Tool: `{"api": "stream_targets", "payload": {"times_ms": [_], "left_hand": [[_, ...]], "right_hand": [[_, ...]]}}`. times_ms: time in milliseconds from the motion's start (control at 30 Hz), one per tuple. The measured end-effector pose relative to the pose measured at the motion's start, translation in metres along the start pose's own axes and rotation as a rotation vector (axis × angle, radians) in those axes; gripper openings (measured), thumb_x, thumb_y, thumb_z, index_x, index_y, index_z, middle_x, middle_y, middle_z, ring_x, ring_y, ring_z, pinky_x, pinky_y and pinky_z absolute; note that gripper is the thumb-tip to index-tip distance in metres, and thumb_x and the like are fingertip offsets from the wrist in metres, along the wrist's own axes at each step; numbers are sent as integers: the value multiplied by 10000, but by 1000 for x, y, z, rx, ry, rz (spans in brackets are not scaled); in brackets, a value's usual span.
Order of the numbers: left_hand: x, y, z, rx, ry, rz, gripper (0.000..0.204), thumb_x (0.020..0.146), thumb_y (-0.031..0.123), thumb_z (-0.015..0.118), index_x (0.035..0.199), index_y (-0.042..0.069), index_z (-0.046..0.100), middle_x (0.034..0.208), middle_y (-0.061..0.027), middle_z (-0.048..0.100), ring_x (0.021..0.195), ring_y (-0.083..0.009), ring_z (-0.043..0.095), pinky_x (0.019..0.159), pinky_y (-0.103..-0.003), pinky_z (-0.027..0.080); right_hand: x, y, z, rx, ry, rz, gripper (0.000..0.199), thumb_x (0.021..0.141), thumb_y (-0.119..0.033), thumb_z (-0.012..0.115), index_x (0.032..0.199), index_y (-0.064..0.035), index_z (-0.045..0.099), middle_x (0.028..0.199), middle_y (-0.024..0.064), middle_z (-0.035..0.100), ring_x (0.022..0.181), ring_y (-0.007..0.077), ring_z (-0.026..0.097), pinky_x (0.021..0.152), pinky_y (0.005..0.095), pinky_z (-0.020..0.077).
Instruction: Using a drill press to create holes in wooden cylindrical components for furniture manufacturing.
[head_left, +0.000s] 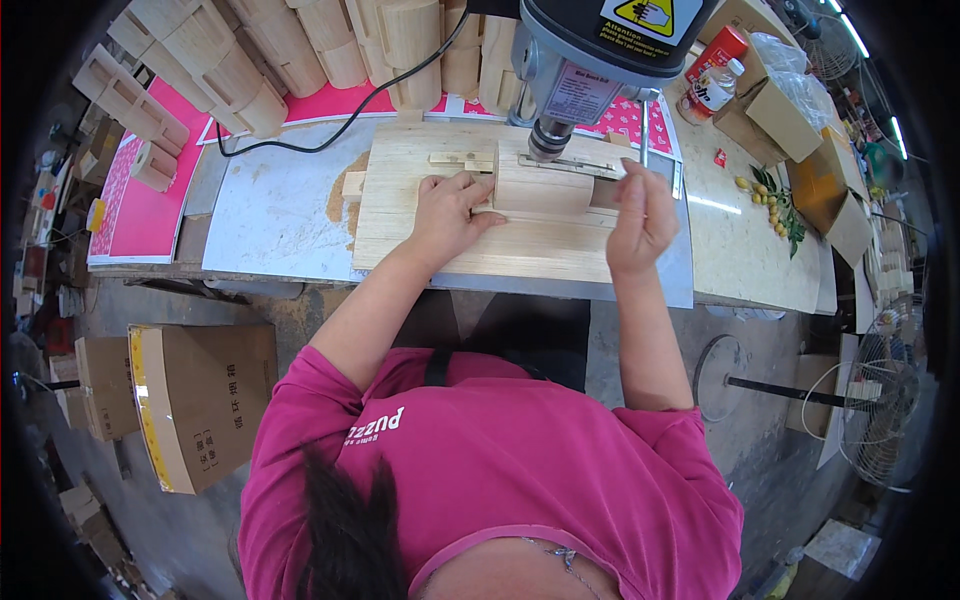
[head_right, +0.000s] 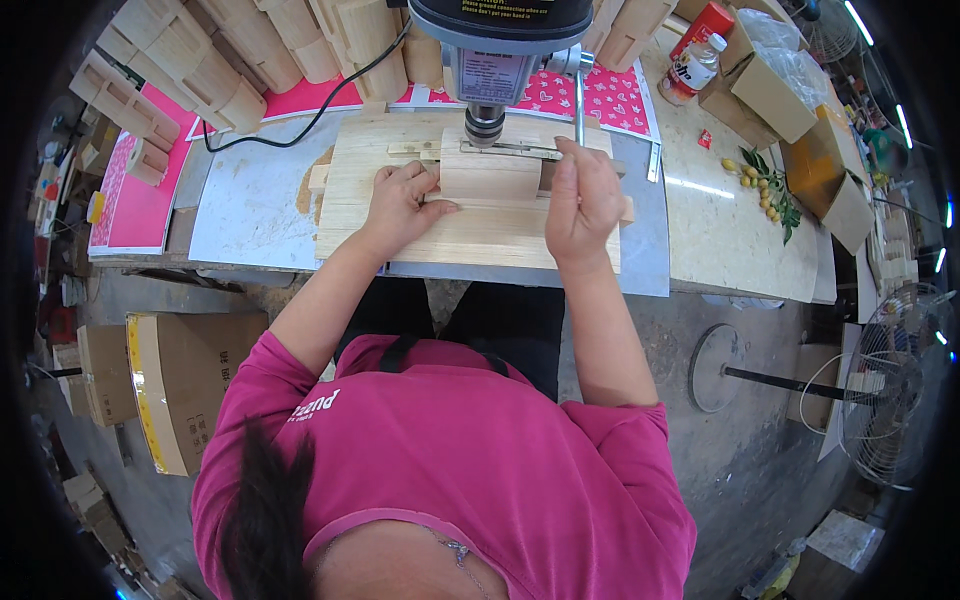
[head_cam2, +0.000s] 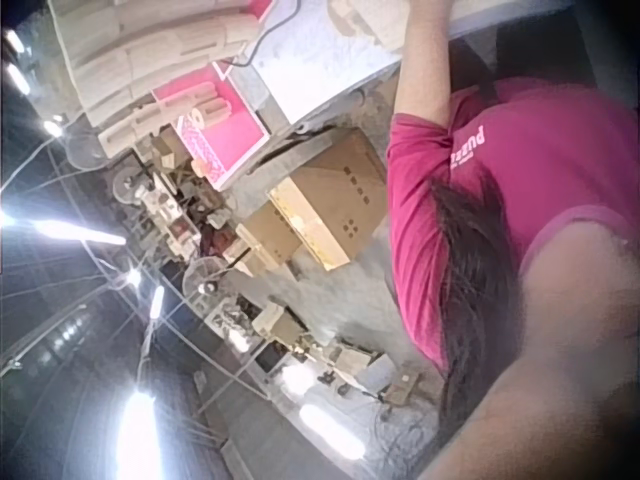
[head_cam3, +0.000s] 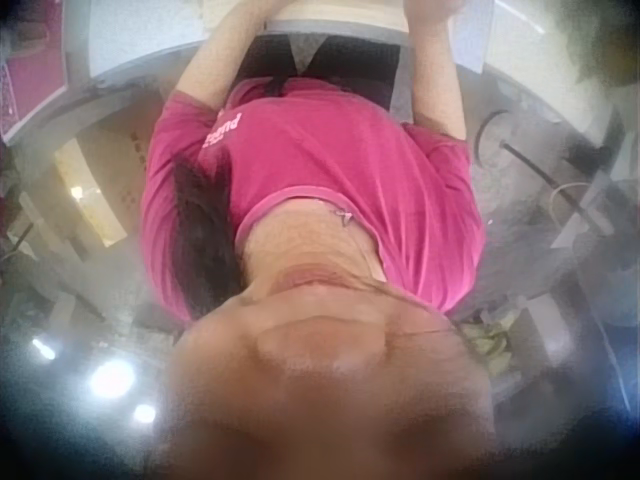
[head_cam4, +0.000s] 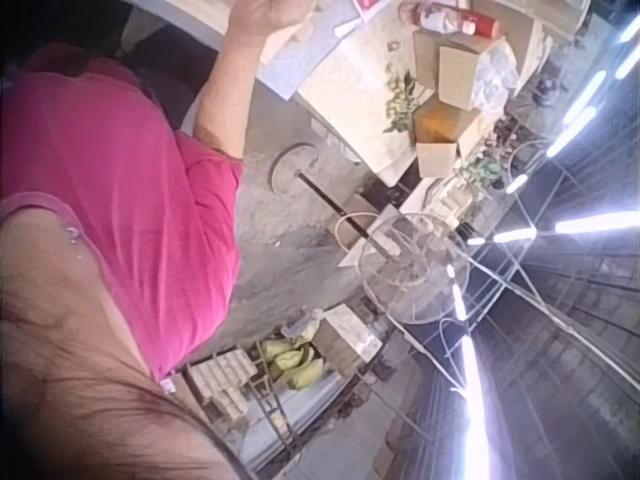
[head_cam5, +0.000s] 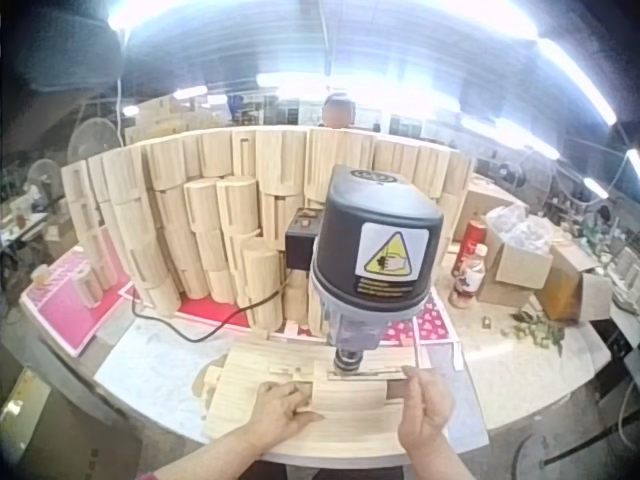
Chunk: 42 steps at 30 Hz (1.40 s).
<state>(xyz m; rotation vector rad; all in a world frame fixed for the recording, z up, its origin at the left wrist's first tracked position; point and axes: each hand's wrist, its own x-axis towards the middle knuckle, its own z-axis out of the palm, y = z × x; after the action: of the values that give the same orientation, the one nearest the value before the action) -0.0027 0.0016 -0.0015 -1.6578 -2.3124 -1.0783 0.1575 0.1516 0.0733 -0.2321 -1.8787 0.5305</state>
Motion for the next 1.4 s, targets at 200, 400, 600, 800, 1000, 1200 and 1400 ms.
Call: {"api": "stream_targets", "payload": {"times_ms": [200, 400, 600, 800, 1000, 1200, 1400], "left_hand": [[-1, 0, -2, -5, 0, -18, 408, 634, 287, 737, 995, 134, 622, 735, 0, 534, 740, -177, 531, 761, -343, 331], [-1, -2, 2, 5, -2, 3, 487, 621, 327, 732, 1054, 132, 619, 763, -10, 554, 756, -185, 529, 750, -344, 323], [2, 3, -1, -20, -40, -54, 503, 613, 331, 742, 1058, 129, 623, 787, -8, 568, 775, -179, 537, 773, -338, 324], [5, 9, 0, -165, -57, -221, 518, 569, 322, 784, 1018, 108, 637, 818, 1, 560, 770, -150, 540, 836, -341, 299], [9, 12, 12, -386, 63, -192, 379, 568, 141, 805, 897, 44, 645, 733, -16, 459, 655, -128, 457, 620, -264, 400], [-10, 5, -24, -557, -26, -144, 331, 572, 137, 799, 856, 48, 654, 723, -17, 481, 666, -118, 488, 585, -244, 406], [-70, -14, -123, -911, 42, -506, 205, 660, 136, 746, 787, 8, 648, 705, 6, 564, 597, -75, 515, 535, -240, 425]], "right_hand": [[-1, 4, 9, 68, 15, -40, 167, 862, -29, 467, 946, 45, 590, 704, 92, 554, 619, 158, 525, 570, 253, 412], [49, -27, -23, -23, 64, -56, 161, 846, -36, 469, 769, 27, 595, 609, 86, 543, 509, 147, 495, 475, 266, 363], [180, 1, -12, -217, -12, -97, 338, 903, -292, 444, 873, 2, 608, 634, 16, 542, 552, 94, 477, 536, 225, 377], [172, 25, -7, 61, -123, 265, 394, 906, -351, 421, 942, -3, 602, 751, 35, 588, 672, 115, 520, 633, 265, 409], [53, 76, -50, -113, -717, 513, 328, 798, -225, 634, 1038, -10, 575, 992, 110, 587, 917, 168, 544, 833, 270, 411], [-5, 46, -63, -7, -762, 667, 347, 693, -82, 722, 1004, 1, 593, 878, 59, 618, 804, 121, 560, 742, 241, 431], [-38, 13, -78, 500, -464, 1014, 190, 753, -134, 680, 895, -19, 630, 788, -7, 592, 735, 72, 522, 671, 218, 408]]}}
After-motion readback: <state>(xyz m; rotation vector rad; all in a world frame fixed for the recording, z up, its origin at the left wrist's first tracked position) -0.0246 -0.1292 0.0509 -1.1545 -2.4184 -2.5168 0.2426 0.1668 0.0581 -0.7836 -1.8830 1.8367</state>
